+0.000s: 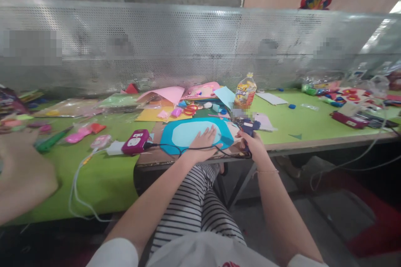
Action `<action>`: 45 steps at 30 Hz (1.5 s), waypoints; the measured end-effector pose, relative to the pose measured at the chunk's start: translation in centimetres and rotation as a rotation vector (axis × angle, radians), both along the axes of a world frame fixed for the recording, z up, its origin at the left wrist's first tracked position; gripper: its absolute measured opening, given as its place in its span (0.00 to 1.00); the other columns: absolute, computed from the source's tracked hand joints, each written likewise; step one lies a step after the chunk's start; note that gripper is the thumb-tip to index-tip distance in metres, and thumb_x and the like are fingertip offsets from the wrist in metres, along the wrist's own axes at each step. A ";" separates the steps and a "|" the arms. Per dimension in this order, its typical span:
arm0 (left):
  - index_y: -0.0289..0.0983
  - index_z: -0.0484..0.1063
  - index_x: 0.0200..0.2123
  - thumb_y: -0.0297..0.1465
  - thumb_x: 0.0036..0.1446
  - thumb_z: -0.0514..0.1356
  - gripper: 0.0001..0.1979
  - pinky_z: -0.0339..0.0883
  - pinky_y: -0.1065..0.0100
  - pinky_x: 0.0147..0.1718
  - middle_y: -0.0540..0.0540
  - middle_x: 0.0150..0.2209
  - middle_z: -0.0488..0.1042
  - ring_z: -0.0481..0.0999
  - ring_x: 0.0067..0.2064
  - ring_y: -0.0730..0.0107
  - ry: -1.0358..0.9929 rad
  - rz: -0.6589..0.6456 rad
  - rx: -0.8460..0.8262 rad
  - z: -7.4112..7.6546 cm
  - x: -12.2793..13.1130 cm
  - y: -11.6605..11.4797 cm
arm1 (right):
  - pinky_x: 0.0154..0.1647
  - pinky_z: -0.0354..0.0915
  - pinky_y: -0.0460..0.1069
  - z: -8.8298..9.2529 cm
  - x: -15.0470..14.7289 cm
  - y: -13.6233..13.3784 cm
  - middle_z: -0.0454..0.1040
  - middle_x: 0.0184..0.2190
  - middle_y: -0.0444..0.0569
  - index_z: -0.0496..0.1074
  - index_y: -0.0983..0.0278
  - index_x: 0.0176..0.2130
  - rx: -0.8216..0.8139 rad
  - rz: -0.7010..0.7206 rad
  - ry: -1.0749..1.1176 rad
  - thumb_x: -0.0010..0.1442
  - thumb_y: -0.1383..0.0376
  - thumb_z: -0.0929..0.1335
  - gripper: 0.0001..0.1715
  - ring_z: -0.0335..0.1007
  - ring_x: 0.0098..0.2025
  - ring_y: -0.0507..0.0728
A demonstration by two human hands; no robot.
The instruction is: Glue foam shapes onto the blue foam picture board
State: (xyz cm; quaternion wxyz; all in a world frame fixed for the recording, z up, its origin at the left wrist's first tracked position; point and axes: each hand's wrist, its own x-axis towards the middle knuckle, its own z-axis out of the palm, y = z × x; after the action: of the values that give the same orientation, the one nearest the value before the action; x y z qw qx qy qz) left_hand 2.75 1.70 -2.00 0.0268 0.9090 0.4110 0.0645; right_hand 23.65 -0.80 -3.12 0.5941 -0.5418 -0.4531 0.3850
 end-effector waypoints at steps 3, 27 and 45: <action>0.38 0.44 0.65 0.51 0.58 0.41 0.37 0.41 0.53 0.61 0.43 0.67 0.44 0.41 0.67 0.55 0.031 -0.044 -0.030 0.3 0.2 0.2 | 0.15 0.55 0.44 0.2 -0.1 -0.1 0.71 0.16 0.45 0.70 0.67 0.25 0.034 -0.033 0.105 0.44 0.56 0.71 0.16 0.56 0.12 0.46; 0.35 0.67 0.50 0.45 0.58 0.49 0.24 0.57 0.62 0.54 0.38 0.55 0.67 0.63 0.57 0.58 -0.042 0.054 0.040 0.3 0.7 1.9 | 0.15 0.55 0.45 0.5 -0.3 -0.3 0.70 0.15 0.44 0.68 0.66 0.24 0.005 -0.010 0.066 0.44 0.56 0.70 0.15 0.56 0.12 0.47; 0.36 0.71 0.41 0.29 0.59 0.46 0.15 0.65 0.66 0.42 0.41 0.41 0.75 0.73 0.43 0.63 -0.114 0.179 0.054 0.1 0.8 2.1 | 0.14 0.53 0.44 0.3 -0.1 -0.8 0.63 0.09 0.40 0.70 0.66 0.25 0.009 0.106 -0.026 0.46 0.54 0.70 0.16 0.55 0.12 0.48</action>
State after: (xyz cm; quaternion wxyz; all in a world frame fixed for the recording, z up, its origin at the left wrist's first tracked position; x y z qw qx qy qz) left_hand 3.58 3.78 -1.87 0.0199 0.8640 0.4862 0.1292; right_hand 23.56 -1.63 -2.80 0.5695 -0.5194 -0.4905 0.4067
